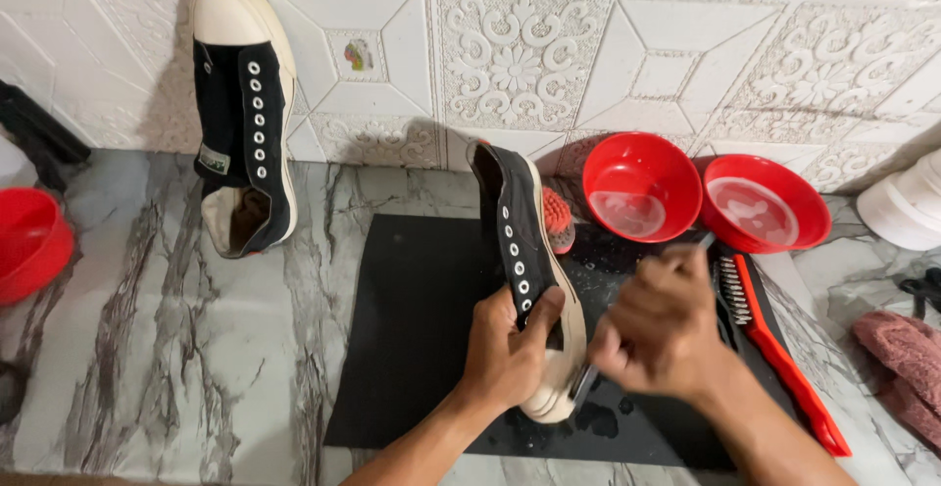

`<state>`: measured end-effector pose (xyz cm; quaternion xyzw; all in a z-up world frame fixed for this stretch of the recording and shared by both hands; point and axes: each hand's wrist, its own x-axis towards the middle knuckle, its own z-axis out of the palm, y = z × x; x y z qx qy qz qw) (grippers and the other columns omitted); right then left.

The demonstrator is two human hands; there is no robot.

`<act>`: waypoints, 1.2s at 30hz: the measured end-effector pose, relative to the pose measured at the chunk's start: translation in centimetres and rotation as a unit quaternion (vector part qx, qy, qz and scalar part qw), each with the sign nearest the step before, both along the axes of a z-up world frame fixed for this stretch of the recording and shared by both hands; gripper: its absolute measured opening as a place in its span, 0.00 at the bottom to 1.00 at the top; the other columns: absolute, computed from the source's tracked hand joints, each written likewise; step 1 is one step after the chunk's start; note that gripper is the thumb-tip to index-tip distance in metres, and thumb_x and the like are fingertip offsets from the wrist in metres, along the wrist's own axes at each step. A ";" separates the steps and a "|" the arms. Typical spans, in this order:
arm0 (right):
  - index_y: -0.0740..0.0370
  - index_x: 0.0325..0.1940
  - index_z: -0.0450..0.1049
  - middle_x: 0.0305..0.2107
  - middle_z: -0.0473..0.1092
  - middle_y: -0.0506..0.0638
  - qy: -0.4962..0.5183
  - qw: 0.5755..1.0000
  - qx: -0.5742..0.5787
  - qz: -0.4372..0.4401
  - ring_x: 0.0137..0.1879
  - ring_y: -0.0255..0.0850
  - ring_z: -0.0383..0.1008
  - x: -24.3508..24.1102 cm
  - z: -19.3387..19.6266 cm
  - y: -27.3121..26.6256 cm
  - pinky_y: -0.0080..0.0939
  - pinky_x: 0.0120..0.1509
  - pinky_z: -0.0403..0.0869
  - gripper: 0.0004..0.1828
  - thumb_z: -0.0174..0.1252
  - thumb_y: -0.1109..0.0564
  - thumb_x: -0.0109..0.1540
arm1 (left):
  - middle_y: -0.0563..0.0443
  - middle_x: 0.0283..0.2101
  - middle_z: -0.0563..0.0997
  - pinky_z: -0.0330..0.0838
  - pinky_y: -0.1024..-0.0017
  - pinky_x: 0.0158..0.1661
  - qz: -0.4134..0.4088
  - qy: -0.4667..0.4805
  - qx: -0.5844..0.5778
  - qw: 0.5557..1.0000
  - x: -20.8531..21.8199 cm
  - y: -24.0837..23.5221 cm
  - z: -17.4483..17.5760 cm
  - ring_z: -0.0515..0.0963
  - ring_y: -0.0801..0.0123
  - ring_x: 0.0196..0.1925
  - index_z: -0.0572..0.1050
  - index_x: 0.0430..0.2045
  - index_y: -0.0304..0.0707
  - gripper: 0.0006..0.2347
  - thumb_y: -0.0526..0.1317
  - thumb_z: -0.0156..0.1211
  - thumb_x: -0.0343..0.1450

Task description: The person scrubs a black high-top sneaker using a small brush and a larger red brush, repeatedly dipping the brushes into a red bowl of soapy water. The person cleans the white rubber sole, the toe cap, and the black canvas upper, rotating the shoe to access different areas.

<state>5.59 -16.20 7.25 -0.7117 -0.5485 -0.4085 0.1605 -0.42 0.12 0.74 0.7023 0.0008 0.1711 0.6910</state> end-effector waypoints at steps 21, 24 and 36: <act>0.54 0.11 0.54 0.10 0.54 0.43 0.009 0.999 0.035 -0.030 0.22 0.41 0.52 2.3 -1.0 -0.5 0.49 0.44 0.56 0.20 0.50 0.60 0.56 | 0.60 0.24 0.78 0.72 0.72 0.32 0.025 0.016 -0.027 0.999 0.5 -0.3 0.0 0.75 0.79 0.28 0.78 0.24 0.39 0.10 0.43 0.58 0.74; 0.53 0.13 0.56 0.10 0.53 0.43 0.002 1.000 0.005 0.012 0.23 0.41 0.53 -0.7 -0.7 0.6 0.49 0.42 0.55 0.18 0.45 0.57 0.59 | 0.61 0.23 0.77 0.71 0.72 0.31 0.026 0.041 -0.040 0.998 0.3 -0.1 -0.1 0.73 0.81 0.29 0.76 0.21 0.40 0.11 0.42 0.60 0.74; 0.53 0.09 0.56 0.07 0.52 0.43 0.035 0.999 0.026 0.012 0.23 0.41 0.49 2.9 -1.9 -0.5 0.49 0.44 0.56 0.23 0.44 0.56 0.61 | 0.59 0.25 0.77 0.71 0.73 0.36 0.023 0.027 -0.075 0.997 0.5 0.2 -0.2 0.75 0.77 0.31 0.76 0.23 0.38 0.12 0.44 0.58 0.74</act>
